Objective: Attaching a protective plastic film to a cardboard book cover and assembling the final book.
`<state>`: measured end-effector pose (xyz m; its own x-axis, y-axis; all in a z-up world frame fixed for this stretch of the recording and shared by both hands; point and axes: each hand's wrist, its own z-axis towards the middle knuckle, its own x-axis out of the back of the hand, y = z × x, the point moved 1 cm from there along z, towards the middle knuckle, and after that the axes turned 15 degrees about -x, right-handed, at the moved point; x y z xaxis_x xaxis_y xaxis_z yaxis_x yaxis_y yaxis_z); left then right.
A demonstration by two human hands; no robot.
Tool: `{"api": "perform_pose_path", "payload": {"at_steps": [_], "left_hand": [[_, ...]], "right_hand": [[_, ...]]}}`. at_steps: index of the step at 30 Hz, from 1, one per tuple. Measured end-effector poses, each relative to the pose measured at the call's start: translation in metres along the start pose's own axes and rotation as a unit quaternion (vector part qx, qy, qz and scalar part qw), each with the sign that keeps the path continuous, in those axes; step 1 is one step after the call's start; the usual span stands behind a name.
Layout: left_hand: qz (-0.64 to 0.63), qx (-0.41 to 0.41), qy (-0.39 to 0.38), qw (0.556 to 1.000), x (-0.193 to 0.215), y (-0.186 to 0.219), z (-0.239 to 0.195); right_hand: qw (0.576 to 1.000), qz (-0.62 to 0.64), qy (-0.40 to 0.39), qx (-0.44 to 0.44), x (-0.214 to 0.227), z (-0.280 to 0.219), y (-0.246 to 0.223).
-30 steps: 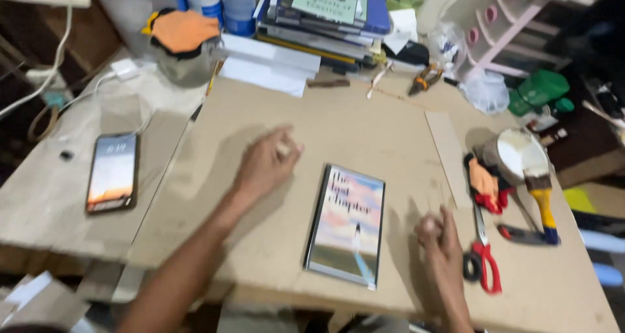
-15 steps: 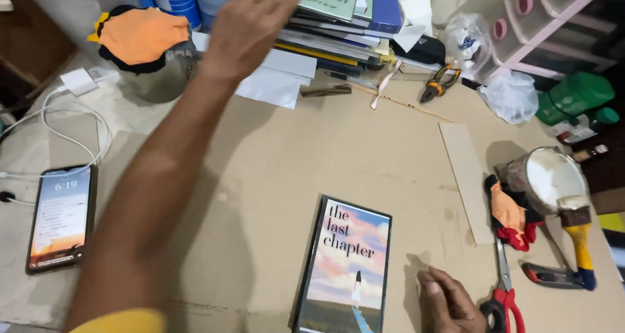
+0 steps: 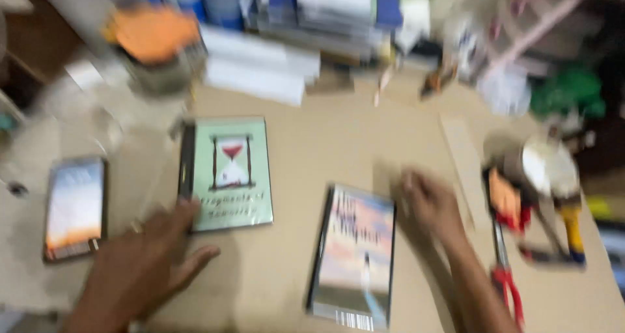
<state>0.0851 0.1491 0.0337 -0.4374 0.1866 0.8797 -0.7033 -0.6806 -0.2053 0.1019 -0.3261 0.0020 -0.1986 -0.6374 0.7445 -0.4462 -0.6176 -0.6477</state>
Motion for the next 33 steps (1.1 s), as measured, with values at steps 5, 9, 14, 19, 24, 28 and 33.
{"api": "perform_pose_path", "payload": {"at_steps": [5,9,14,19,24,28,33], "left_hand": [[-0.102,0.038,-0.106,0.988,-0.004,-0.005,0.037],[-0.353,0.084,-0.077,0.929,-0.030,0.060,0.061],[-0.415,-0.125,-0.016,0.901,-0.041,0.160,0.038],[-0.297,-0.109,0.068,0.946,-0.046,0.189,0.017],[-0.467,-0.105,-0.098,0.872,-0.015,0.150,0.058],[-0.480,-0.006,-0.128,0.868,-0.024,0.068,0.140],[-0.292,0.017,0.134,0.947,-0.118,-0.068,0.288]], "right_hand": [[1.000,0.007,0.006,-0.009,-0.004,0.012,-0.017],[0.999,-0.030,-0.013,-0.044,0.003,-0.023,-0.025],[0.998,0.012,-0.054,-0.017,0.000,-0.032,-0.014],[0.997,0.011,-0.061,0.037,-0.016,-0.022,0.012],[0.998,0.046,-0.043,-0.024,-0.011,-0.023,-0.006],[0.996,0.090,-0.007,-0.023,-0.013,-0.031,-0.010],[0.990,0.129,0.057,0.000,-0.029,-0.028,0.002]]}}
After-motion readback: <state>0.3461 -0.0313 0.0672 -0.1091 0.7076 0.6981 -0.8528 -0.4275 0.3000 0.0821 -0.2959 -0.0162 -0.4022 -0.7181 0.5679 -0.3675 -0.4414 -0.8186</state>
